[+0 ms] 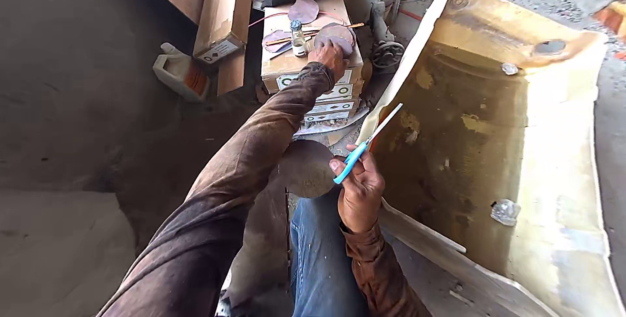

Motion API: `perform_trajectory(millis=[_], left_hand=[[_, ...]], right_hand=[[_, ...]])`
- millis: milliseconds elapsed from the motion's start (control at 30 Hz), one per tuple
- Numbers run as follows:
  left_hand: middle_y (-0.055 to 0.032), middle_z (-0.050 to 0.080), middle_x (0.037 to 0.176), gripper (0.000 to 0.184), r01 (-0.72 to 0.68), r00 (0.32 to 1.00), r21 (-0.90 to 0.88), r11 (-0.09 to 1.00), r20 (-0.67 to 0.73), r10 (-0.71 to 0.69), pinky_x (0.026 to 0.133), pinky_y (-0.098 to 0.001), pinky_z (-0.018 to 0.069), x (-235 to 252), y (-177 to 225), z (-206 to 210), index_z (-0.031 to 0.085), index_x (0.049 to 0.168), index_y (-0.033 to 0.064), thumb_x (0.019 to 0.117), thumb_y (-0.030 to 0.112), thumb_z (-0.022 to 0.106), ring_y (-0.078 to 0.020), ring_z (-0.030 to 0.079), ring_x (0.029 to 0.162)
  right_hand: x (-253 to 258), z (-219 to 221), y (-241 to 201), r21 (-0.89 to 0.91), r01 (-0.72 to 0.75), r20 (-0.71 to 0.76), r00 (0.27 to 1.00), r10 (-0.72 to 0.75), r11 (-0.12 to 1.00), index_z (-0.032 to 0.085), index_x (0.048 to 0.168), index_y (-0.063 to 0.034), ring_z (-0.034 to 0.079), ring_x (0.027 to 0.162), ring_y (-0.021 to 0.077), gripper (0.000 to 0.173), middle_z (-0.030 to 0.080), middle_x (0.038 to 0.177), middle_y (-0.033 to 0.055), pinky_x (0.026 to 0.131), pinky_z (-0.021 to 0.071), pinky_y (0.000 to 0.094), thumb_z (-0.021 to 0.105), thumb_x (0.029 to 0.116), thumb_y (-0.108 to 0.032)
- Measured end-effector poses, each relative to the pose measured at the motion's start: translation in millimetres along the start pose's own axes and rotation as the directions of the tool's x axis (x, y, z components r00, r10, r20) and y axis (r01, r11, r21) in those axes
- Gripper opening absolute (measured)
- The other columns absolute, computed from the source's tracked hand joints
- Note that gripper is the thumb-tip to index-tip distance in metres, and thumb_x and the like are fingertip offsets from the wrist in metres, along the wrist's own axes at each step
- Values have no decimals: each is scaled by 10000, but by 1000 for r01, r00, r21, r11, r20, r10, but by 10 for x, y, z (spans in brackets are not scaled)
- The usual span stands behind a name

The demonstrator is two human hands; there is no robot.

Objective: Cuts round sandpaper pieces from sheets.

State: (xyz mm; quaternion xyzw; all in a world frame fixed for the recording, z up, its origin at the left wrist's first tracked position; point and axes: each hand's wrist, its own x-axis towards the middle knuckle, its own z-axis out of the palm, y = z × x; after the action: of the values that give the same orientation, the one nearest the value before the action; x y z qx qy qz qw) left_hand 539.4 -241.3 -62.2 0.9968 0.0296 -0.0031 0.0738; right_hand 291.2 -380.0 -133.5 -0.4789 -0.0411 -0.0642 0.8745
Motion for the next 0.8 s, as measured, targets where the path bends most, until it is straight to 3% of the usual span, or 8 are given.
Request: perform_trajectory(millis=[67, 133, 267, 367, 467, 567, 667, 800], left_hand=[[-293, 578, 1358, 470, -19, 1000, 85, 996, 23, 17, 933, -647, 513, -27, 43, -6, 591, 1326, -48, 1078, 323, 445, -476, 598, 1220], [-307, 576, 1349, 431, -39, 999, 120, 992, -1, 39, 914, -619, 528, -71, 76, -64, 557, 1355, -76, 1075, 222, 422, -476, 619, 1181], [-302, 591, 1343, 423, -127, 958, 65, 990, -249, 139, 893, -593, 556, -82, 60, -393, 536, 1394, -80, 1078, 186, 444, -459, 659, 1129], [-286, 615, 1323, 419, -82, 929, 54, 995, -358, 96, 894, -625, 541, 85, 46, -863, 545, 1385, -53, 1087, 204, 402, -472, 660, 1122], [-274, 594, 1372, 431, -27, 931, 127, 991, -359, 71, 984, -629, 494, 370, -73, -1259, 545, 1401, -25, 1091, 224, 378, -466, 620, 1209], [-266, 562, 1415, 462, -60, 968, 257, 964, -219, 119, 1022, -663, 449, 573, -392, -1330, 567, 1374, -31, 1106, 297, 382, -468, 569, 1279], [-219, 616, 1344, 508, -79, 969, 216, 973, -212, 126, 1004, -672, 456, 143, -653, -1350, 654, 1252, 5, 1092, 418, 405, -429, 583, 1263], [-92, 573, 1484, 417, -214, 906, -109, 971, -393, 155, 1162, -473, 434, -1325, -1074, -1020, 624, 1400, 112, 1066, 332, 507, -220, 539, 1380]], right_hand=[[26, 5, 26, 1, -18, 11, 1000, 18, 1000, 527, 1260, 146, 727, 803, 182, 479, 716, 963, 160, 764, 641, 333, 717, 825, 87], [41, 17, 55, 8, -27, 23, 999, 27, 1000, 544, 1254, 123, 729, 804, 179, 469, 719, 961, 151, 761, 640, 328, 726, 826, 72], [55, 15, 70, 49, -47, 37, 998, 45, 998, 560, 1247, 103, 739, 810, 172, 457, 735, 940, 135, 771, 639, 313, 734, 826, 67], [42, 1, 75, 104, -67, 36, 997, 64, 992, 562, 1247, 87, 740, 825, 160, 457, 737, 931, 121, 776, 637, 307, 741, 827, 72], [36, -4, 62, 120, -80, 24, 997, 78, 990, 582, 1245, 71, 741, 843, 160, 457, 739, 942, 114, 784, 638, 303, 746, 819, 79], [15, -1, 73, 111, -77, 18, 997, 75, 991, 583, 1240, 73, 740, 829, 154, 463, 737, 940, 111, 778, 638, 301, 746, 808, 81], [9, 11, 87, 99, -76, 22, 997, 74, 992, 567, 1250, 104, 738, 817, 160, 469, 736, 938, 122, 772, 641, 311, 739, 814, 84], [41, -20, 28, -24, -37, 36, 999, 38, 999, 578, 1240, 71, 731, 840, 161, 440, 735, 972, 92, 781, 644, 349, 750, 837, 29]])
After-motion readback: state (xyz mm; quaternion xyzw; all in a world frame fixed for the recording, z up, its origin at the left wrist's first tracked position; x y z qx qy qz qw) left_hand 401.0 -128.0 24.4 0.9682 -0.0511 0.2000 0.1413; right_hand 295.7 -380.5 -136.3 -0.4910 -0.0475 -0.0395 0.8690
